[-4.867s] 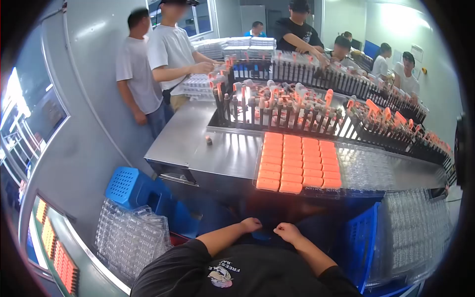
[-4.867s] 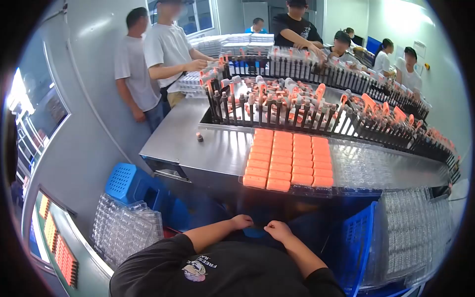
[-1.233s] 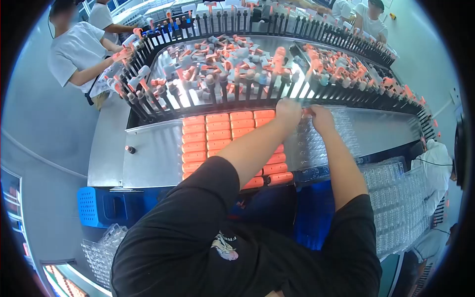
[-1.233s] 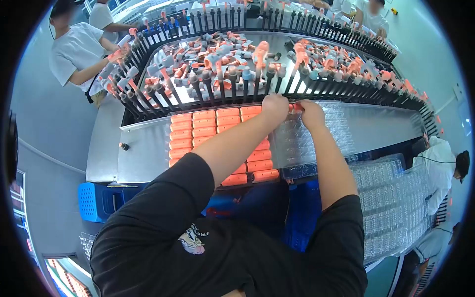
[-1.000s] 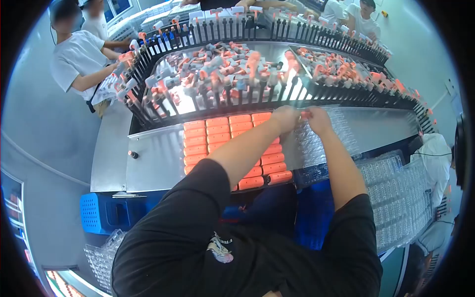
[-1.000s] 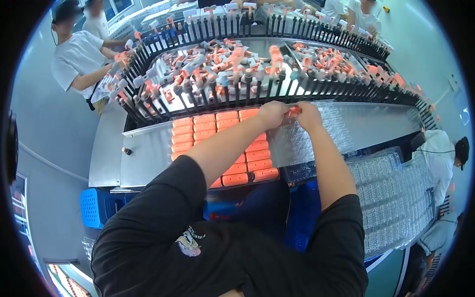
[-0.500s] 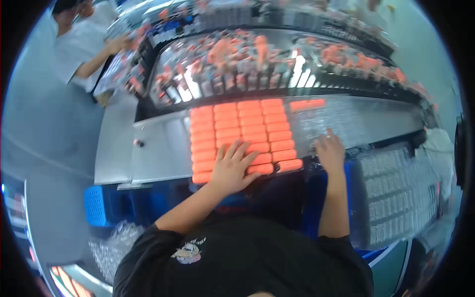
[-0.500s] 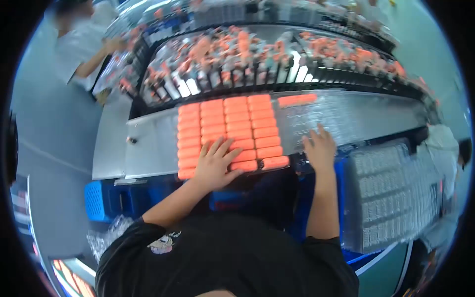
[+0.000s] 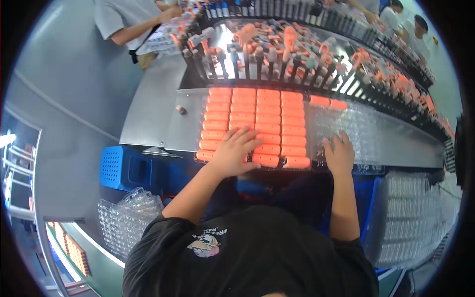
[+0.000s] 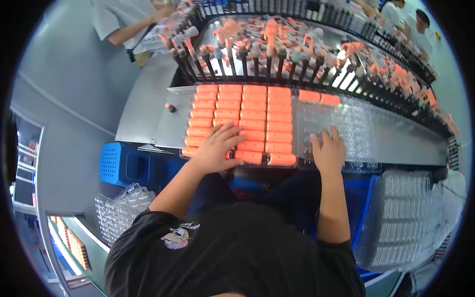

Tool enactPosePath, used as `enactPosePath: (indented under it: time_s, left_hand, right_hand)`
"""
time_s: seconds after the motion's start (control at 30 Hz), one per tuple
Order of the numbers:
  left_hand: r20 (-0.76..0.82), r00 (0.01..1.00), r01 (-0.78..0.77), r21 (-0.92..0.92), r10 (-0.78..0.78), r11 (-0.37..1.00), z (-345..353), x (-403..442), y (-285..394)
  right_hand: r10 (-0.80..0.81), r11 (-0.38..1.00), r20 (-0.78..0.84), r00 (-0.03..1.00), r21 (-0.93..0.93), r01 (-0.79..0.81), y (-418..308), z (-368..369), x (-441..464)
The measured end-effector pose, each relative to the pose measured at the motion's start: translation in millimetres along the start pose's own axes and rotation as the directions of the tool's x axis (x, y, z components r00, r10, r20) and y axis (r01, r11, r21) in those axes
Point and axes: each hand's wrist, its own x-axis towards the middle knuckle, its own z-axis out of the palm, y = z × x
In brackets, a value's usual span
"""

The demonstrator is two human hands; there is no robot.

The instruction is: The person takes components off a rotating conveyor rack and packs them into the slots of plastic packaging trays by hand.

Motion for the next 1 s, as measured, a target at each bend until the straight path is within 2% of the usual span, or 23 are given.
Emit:
enactPosePath:
  time_s: [0.07,0.13,0.17,0.2,0.23,0.27,0.3,0.33,0.37,0.43,0.5,0.6,0.67,0.73,0.87,0.97,1.0]
  left_hand:
    - [-0.040,0.998,-0.048,-0.042,0.046,0.998,-2,-5,-5]
    - [-0.079,0.993,-0.084,0.053,0.088,0.995,-6,-17,-6]
    - [-0.090,0.985,-0.138,0.080,0.145,0.987,-3,-19,-5]
    - [-0.140,0.984,-0.100,0.085,0.111,0.991,-7,-22,1]
    - [-0.188,0.979,-0.070,0.078,0.083,0.995,-15,-28,5]
    - [-0.316,0.948,-0.002,0.084,0.028,0.996,-19,-38,0]
    - [-0.350,0.929,0.154,0.068,-0.121,0.986,-27,-44,-1]
    - [-0.541,0.824,0.267,0.107,-0.169,0.958,-19,-58,-16]
    - [-0.560,0.764,0.409,0.036,-0.320,0.912,-20,-68,-32]
    - [-0.598,0.664,0.530,-0.047,-0.449,0.847,-19,-91,-57]
    - [-0.322,0.551,0.701,-0.323,-0.770,0.636,-36,-111,-66]
    - [-0.093,0.622,0.618,-0.552,-0.778,0.560,-24,-125,-78]
    - [-0.059,0.586,0.549,-0.704,-0.808,0.450,-17,-128,-78]
    - [-0.053,0.561,0.474,-0.798,-0.826,0.373,-9,-127,-74]
    - [-0.130,0.581,0.416,-0.801,-0.803,0.430,7,-132,-84]
    - [-0.107,0.566,0.383,-0.844,-0.818,0.376,4,-131,-80]
    - [-0.121,0.561,0.477,-0.761,-0.819,0.440,-3,-131,-81]
  right_hand:
    - [-0.103,0.992,-0.125,0.987,0.061,0.111,-11,-8,0]
    - [-0.196,0.962,-0.288,0.937,0.128,0.241,-28,-28,-9]
    - [-0.230,0.940,-0.292,0.928,0.179,0.289,-48,-45,-17]
    - [-0.275,0.889,-0.285,0.918,0.288,0.355,-55,-44,-26]
    - [-0.352,0.894,-0.165,0.921,0.234,0.383,-71,-59,-33]
    - [-0.353,0.881,-0.227,0.908,0.246,0.404,-81,-54,-41]
    - [-0.382,0.894,-0.070,0.922,0.226,0.387,-83,-55,-53]
    - [-0.348,0.900,-0.089,0.933,0.249,0.359,-82,-45,-59]
    - [-0.295,0.920,-0.102,0.950,0.238,0.311,-80,-47,-60]
    - [-0.229,0.934,-0.135,0.964,0.248,0.257,-83,-50,-57]
    - [-0.258,0.940,-0.044,0.965,0.218,0.261,-102,-53,-52]
    - [-0.300,0.945,0.074,0.951,0.161,0.285,-103,-50,-48]
    - [-0.298,0.950,0.132,0.945,0.138,0.280,-104,-43,-46]
    - [-0.269,0.947,0.160,0.950,0.224,0.231,-106,-36,-41]
    - [-0.248,0.911,0.162,0.955,0.375,0.173,-106,-26,-34]
    - [-0.248,0.923,0.327,0.912,0.366,0.120,-103,-47,-13]
    - [-0.243,0.886,0.221,0.944,0.447,0.123,-102,-56,3]
